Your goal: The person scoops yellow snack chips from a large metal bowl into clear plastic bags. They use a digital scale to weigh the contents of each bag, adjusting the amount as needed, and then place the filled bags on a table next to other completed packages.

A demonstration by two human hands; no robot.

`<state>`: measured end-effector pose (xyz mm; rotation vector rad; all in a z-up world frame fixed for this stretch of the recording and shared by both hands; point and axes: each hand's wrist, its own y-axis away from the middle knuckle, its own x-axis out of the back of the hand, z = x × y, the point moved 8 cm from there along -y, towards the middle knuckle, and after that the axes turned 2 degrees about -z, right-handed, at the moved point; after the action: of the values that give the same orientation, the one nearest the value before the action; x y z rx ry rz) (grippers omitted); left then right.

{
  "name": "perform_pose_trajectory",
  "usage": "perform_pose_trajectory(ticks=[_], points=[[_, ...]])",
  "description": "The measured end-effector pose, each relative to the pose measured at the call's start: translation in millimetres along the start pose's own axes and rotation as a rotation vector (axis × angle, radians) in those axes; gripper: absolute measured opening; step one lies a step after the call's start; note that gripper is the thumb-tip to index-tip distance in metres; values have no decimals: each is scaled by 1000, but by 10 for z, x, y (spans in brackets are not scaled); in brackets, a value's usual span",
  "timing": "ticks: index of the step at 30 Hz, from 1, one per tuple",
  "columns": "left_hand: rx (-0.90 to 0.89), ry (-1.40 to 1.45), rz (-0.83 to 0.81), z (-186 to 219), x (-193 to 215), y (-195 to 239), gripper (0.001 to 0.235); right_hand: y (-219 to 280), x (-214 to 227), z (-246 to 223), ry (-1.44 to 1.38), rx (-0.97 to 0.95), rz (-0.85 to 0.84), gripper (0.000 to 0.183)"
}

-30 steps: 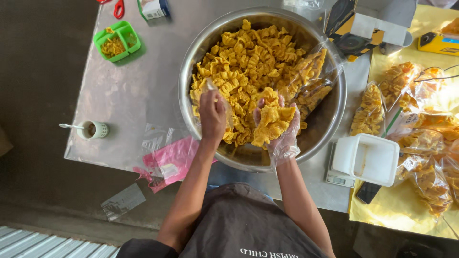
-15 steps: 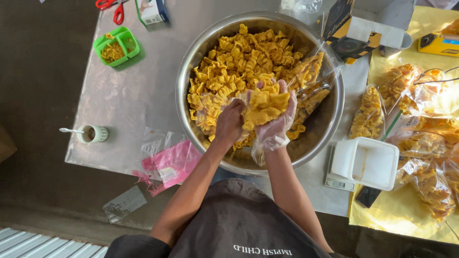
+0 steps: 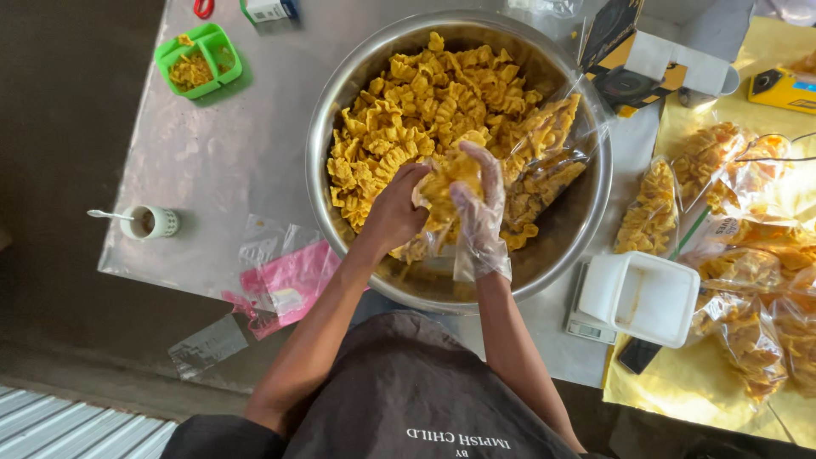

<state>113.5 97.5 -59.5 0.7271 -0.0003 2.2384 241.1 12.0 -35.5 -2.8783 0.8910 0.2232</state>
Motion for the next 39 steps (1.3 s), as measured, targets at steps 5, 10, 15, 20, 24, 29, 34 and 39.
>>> perform_pose_trajectory(ticks=[5,10,15,20,24,29,34,39], points=[[-35,43,22,-235,6,35,73,59,-228,-163,166,-99,-264,98],[-138,-58,133,-525,24,124,71,122,-277,-469,94,-222,-453,92],[-2,-17,130,-829,-18,230,72,-1,450,145,-86,-446,-32,88],[-93,-20,229,-692,215,366,70,635,1583,2136,113,-904,328,79],[142,210,108,-294,504,631,73,1092,1802,3290,-365,-1081,651,75],[185,175,185,4,832,815,70,794,1218,3528,-712,-957,579,68],[65,-173,250,-486,549,617,73,334,622,3494,-983,-838,375,65],[186,-221,181,-771,347,562,71,82,244,3559,-1121,-737,215,67]])
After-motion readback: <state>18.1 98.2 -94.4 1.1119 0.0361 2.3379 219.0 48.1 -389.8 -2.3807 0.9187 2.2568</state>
